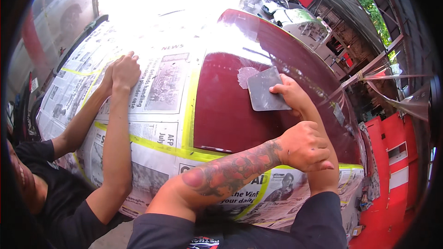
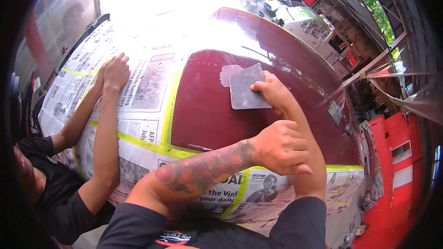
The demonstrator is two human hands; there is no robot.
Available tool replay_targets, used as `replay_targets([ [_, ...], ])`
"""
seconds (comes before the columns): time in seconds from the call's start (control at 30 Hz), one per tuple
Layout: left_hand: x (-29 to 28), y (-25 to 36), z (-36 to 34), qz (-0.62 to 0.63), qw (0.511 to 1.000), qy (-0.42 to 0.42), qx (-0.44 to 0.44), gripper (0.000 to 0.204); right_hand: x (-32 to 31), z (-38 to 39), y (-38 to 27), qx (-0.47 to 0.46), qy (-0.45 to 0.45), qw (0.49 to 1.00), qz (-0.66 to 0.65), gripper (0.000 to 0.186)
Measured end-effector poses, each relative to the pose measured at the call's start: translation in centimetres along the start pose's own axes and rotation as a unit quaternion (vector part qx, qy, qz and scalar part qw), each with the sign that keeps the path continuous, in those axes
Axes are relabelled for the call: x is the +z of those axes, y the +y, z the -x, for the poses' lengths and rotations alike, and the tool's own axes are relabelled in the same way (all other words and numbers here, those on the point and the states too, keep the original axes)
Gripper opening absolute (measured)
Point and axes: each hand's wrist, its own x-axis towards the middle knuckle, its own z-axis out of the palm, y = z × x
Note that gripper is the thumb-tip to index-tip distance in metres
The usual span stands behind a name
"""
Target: The person scrapes peeling paint from a car body panel using a scraper and sandpaper, touching the surface by hand.
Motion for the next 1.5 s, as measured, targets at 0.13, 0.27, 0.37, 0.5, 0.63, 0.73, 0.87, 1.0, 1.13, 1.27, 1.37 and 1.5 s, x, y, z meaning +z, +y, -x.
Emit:
replay_targets([
  [0.13,-0.8,-0.4,0.2,-0.004,1.000,0.021,-0.020,0.040,1.4,-1.8,-2.6,0.050,-0.040,0.991,0.116,0.056],
  [0.27,-1.6,-0.2,0.1,-0.030,0.998,0.000,-0.050,0.039,1.7,-1.8,-2.6,0.018,-0.018,0.993,0.119,0.056],
  [0.37,-1.0,-0.1,-0.4,-0.029,0.999,0.003,-0.045,0.038,-0.6,-2.7,-1.7,-0.006,-0.011,0.999,0.047,0.047],
  [0.5,-0.7,0.2,0.1,-0.001,0.999,0.011,-0.034,0.039,2.5,-2.7,-2.3,0.034,-0.003,0.997,0.066,0.045],
  [0.63,-0.5,0.8,0.1,0.001,1.000,-0.001,-0.029,0.040,0.4,-3.0,-2.1,-0.008,0.032,0.999,0.005,0.044],
  [0.73,-0.2,0.7,-0.2,-0.006,1.000,0.006,-0.030,0.040,0.6,-3.4,-2.0,-0.009,0.019,0.998,0.064,0.041],
  [0.87,-0.5,0.6,0.5,-0.001,0.999,-0.019,-0.031,0.037,4.0,-3.1,-2.7,0.011,0.008,0.996,0.093,0.043],
  [1.0,-0.3,0.7,0.0,-0.002,1.000,-0.012,-0.022,0.037,-1.5,-4.0,-1.5,-0.010,0.018,1.000,-0.024,0.044],
  [1.13,0.9,0.3,0.3,0.018,1.000,0.003,-0.012,0.036,1.4,-3.8,-0.9,-0.026,0.067,0.986,0.147,0.042],
  [1.27,-0.7,0.2,0.6,0.004,0.999,-0.022,-0.036,0.035,3.1,-3.5,-3.0,-0.025,0.044,0.990,0.134,0.034],
  [1.37,-0.5,0.0,0.4,-0.007,0.999,-0.022,-0.042,0.035,-1.9,-5.4,-0.5,-0.012,0.040,0.998,0.042,0.034],
  [1.5,0.5,0.1,0.3,0.002,1.000,-0.003,-0.023,0.038,2.4,-6.1,1.4,0.012,0.037,0.988,0.150,0.045],
])
